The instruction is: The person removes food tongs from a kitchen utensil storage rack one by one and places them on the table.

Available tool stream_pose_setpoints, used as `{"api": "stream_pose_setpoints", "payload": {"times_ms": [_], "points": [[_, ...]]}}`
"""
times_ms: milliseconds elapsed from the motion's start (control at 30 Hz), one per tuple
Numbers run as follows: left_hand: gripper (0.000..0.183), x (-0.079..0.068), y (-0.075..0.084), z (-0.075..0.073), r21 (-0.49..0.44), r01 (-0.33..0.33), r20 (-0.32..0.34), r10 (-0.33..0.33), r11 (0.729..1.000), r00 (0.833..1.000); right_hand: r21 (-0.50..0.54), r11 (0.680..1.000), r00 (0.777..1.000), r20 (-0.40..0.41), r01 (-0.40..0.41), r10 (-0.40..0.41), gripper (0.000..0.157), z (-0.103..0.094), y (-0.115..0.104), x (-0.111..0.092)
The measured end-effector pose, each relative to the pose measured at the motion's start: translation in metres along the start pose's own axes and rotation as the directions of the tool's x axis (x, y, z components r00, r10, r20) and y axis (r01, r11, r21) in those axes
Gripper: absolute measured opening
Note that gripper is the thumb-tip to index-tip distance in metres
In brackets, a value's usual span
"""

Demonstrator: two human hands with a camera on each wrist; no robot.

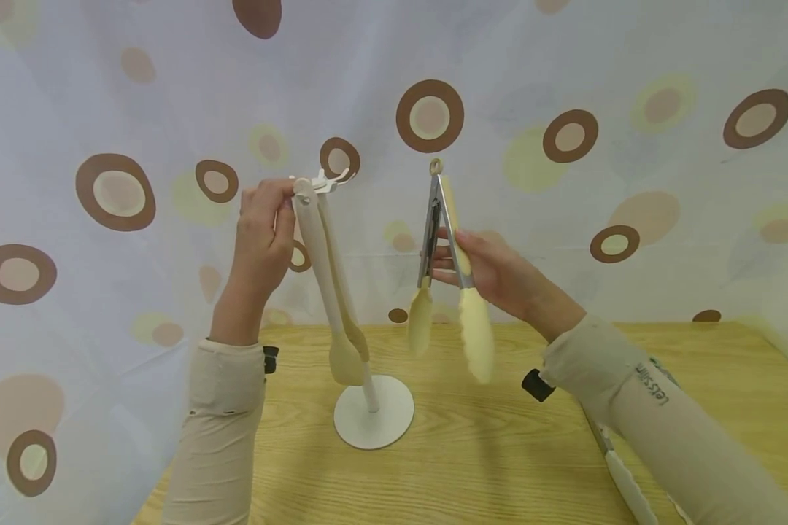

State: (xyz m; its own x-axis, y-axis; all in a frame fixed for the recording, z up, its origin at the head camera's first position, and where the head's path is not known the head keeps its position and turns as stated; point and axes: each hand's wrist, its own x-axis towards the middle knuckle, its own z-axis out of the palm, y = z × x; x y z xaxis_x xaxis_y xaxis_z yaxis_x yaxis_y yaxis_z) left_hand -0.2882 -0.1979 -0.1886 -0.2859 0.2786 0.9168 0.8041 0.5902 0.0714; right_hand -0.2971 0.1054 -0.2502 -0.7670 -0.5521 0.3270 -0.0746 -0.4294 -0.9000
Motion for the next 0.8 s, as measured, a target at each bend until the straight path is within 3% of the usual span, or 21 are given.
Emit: {"api": "stream_pose_setpoints", "payload": {"times_ms": [133, 300, 500, 800], "points": [[0.025, 0.0, -0.001, 0.0, 0.0, -0.007, -0.002, 0.007, 1.0, 1.0, -0.082, 0.997, 1.0, -0.016, -0.014, 0.012, 0.032, -0.005, -0.004, -0.004], [0.024, 0.001, -0.001, 0.0, -0.004, -0.011, -0.008, 0.011, 1.0, 1.0, -0.25, 0.965, 0.991, -0.127, -0.078, 0.047, 0.027, -0.009, -0.006, -0.014], [0.024, 0.001, 0.0, 0.0, 0.001, -0.008, -0.009, 0.008, 1.0, 1.0, -0.442, 0.886, 0.981, -0.186, -0.139, 0.061, 0.027, -0.01, -0.007, -0.02], [0.023, 0.001, 0.0, -0.001, -0.005, -0.011, -0.007, 0.011, 1.0, 1.0, -0.592, 0.761, 0.944, -0.319, -0.266, 0.082, 0.049, -0.011, -0.008, -0.026]]}}
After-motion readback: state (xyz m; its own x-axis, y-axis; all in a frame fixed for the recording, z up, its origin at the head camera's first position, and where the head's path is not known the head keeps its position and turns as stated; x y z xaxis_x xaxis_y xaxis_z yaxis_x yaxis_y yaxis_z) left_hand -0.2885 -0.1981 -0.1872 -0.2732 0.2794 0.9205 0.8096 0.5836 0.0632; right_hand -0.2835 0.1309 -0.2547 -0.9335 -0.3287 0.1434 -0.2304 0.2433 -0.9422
